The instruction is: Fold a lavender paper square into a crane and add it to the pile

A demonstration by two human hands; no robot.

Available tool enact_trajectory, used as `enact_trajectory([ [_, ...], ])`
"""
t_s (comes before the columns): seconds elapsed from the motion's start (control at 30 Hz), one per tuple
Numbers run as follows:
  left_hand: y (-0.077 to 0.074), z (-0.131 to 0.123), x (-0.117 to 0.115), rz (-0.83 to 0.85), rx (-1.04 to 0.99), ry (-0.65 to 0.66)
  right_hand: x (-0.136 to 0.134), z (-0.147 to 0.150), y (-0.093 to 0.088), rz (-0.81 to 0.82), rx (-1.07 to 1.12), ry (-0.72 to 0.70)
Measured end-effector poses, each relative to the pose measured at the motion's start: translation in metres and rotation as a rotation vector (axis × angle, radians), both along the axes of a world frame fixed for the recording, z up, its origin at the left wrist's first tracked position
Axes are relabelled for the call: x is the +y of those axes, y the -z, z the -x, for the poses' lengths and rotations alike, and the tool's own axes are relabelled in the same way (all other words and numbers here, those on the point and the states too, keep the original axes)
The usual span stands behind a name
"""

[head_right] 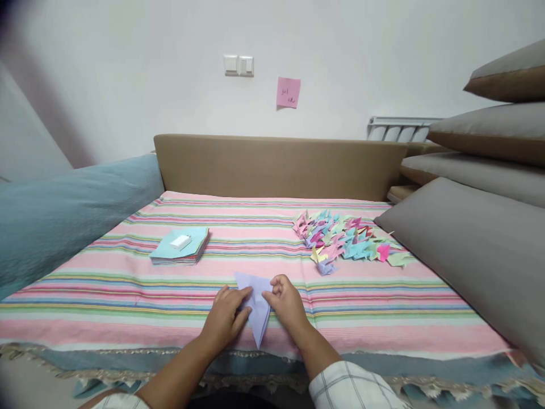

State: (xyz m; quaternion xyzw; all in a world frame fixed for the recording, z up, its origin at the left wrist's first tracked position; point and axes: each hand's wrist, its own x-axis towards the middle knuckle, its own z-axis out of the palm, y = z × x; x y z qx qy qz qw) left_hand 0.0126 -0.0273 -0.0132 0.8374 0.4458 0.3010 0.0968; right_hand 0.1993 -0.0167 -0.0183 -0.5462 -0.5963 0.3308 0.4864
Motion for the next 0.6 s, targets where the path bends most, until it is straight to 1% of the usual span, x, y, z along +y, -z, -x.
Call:
enact_trajectory([
  [0.1, -0.005, 0.000, 0.002, 0.035, -0.039, -0.022, -0.006, 0.002, -0.006, -0.027, -0.083, -0.003],
  [0.2, -0.013, 0.000, 0.003, 0.099, -0.069, 0.015, -0.011, 0.004, -0.011, -0.077, -0.212, -0.012],
  [0.27, -0.019, 0.001, 0.004, 0.109, -0.086, 0.045, -0.013, 0.004, -0.012, -0.110, -0.249, -0.014],
  [0.33, -0.023, 0.003, 0.004, 0.082, -0.108, 0.054, -0.013, 0.004, -0.011, -0.109, -0.219, -0.022],
  [0.43, -0.026, 0.008, 0.006, 0.051, -0.158, 0.033, -0.011, 0.003, -0.007, -0.059, -0.074, -0.027],
  [0.5, -0.027, 0.010, 0.007, 0.064, -0.176, 0.030, -0.009, 0.002, -0.005, -0.042, 0.011, -0.007],
  [0.6, -0.027, 0.012, 0.007, 0.093, -0.167, 0.050, -0.010, 0.003, -0.006, -0.067, 0.009, 0.022],
])
